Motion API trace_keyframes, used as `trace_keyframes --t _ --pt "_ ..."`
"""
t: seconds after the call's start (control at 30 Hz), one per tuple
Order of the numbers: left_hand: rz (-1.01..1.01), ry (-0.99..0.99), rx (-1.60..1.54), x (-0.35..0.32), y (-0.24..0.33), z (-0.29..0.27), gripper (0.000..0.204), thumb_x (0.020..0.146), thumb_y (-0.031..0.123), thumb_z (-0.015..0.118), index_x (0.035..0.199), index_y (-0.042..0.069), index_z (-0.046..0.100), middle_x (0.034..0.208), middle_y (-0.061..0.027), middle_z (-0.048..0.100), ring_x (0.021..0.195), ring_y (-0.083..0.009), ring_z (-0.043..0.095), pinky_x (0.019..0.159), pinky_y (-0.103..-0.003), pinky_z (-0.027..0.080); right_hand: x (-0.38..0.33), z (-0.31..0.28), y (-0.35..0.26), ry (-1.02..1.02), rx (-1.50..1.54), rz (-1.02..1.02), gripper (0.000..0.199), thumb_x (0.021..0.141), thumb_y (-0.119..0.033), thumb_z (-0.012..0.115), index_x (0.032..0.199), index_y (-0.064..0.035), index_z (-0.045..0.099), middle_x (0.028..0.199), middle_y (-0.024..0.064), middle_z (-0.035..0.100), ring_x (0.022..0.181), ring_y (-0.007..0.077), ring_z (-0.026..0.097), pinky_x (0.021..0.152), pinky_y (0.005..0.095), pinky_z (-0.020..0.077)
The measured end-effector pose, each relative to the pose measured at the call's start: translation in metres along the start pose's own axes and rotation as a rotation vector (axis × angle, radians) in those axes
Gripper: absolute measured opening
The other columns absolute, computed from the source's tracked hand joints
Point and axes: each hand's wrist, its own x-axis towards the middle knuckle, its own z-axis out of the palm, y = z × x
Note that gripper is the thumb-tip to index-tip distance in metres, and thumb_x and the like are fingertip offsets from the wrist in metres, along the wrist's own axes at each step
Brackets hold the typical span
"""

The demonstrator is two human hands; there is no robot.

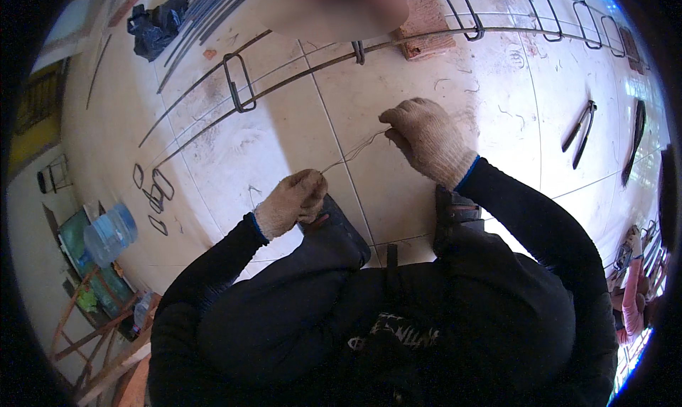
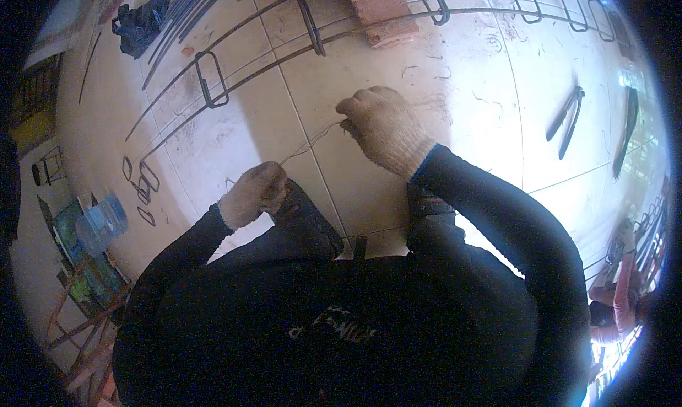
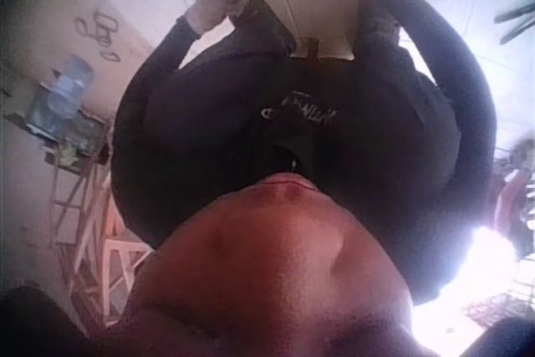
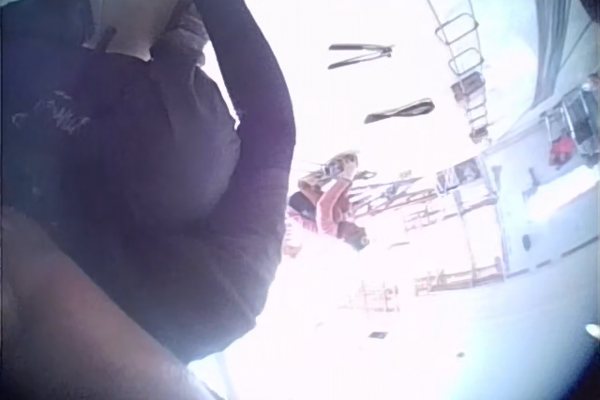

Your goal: The person assembles a metal frame by tying metal rods together with wire. They use pliers to twist and secure the wire at multiple points along the frame.

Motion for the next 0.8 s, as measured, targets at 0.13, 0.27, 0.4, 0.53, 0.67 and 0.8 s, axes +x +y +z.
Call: trace_keyframes --t 0.13,0.27,0.4,0.53,0.67,0.8 --pt "-0.004 -0.071 -0.013 0.001 -0.010 -0.021 0.040 0.113 0.045 0.050 0.100 0.007 0.056 0.073 0.0022 0.043 0.057 -0.0091 0.036 0.051 -0.026 0.030 -0.007 0.004 0.007 0.003 0.051 0.122 0.026 0.099 -0.024 0.066 0.121 -0.0093 0.070 0.110 0.0155 0.070 0.105 0.0361 0.068 0.092 0.0490 0.0544" --pt "-0.070 -0.040 0.059 0.003 -0.020 -0.044 0.043 0.113 0.048 0.049 0.102 0.007 0.057 0.074 0.0011 0.045 0.059 -0.0095 0.037 0.052 -0.028 0.032 -0.010 -0.004 0.012 0.023 0.011 0.095 0.020 0.100 -0.023 0.064 0.115 -0.0111 0.070 0.106 0.0134 0.070 0.100 0.0354 0.071 0.085 0.0489 0.0568" --pt "0.102 -0.112 0.356 0.012 -0.012 -0.035 0.045 0.113 0.045 0.047 0.115 0.002 0.062 0.079 -0.0007 0.053 0.067 -0.0108 0.046 0.059 -0.028 0.040 -0.012 -0.017 0.000 -0.158 -0.163 0.018 0.014 0.097 -0.020 0.066 0.109 -0.0119 0.070 0.102 0.0113 0.070 0.099 0.0348 0.071 0.080 0.0477 0.0576" --pt "0.116 -0.065 0.396 0.018 0.024 0.006 0.049 0.112 0.046 0.048 0.125 0.002 0.065 0.088 -0.0025 0.059 0.080 -0.0143 0.055 0.073 -0.030 0.047 -0.012 -0.017 -0.005 -0.167 -0.153 -0.069 0.016 0.094 -0.016 0.069 0.110 -0.0136 0.071 0.097 0.0105 0.070 0.094 0.0337 0.072 0.078 0.0457 0.0582" --pt "0.234 -0.041 0.766 0.021 0.039 0.040 0.043 0.110 0.043 0.048 0.106 0.004 0.067 0.084 -0.0023 0.058 0.075 -0.0147 0.052 0.069 -0.032 0.046 -0.005 -0.018 -0.016 -0.146 0.006 -0.121 0.013 0.095 -0.018 0.064 0.105 -0.0124 0.070 0.102 0.0122 0.071 0.097 0.0354 0.071 0.079 0.0500 0.0565" --pt "0.299 0.191 0.691 0.015 0.043 0.055 0.036 0.108 0.035 0.052 0.096 0.003 0.064 0.078 -0.0023 0.057 0.071 -0.0165 0.050 0.067 -0.033 0.045 0.000 -0.025 -0.009 -0.118 -0.124 -0.126 0.014 0.096 -0.021 0.066 0.106 -0.0136 0.072 0.099 0.0120 0.071 0.097 0.0349 0.071 0.082 0.0482 0.0565"
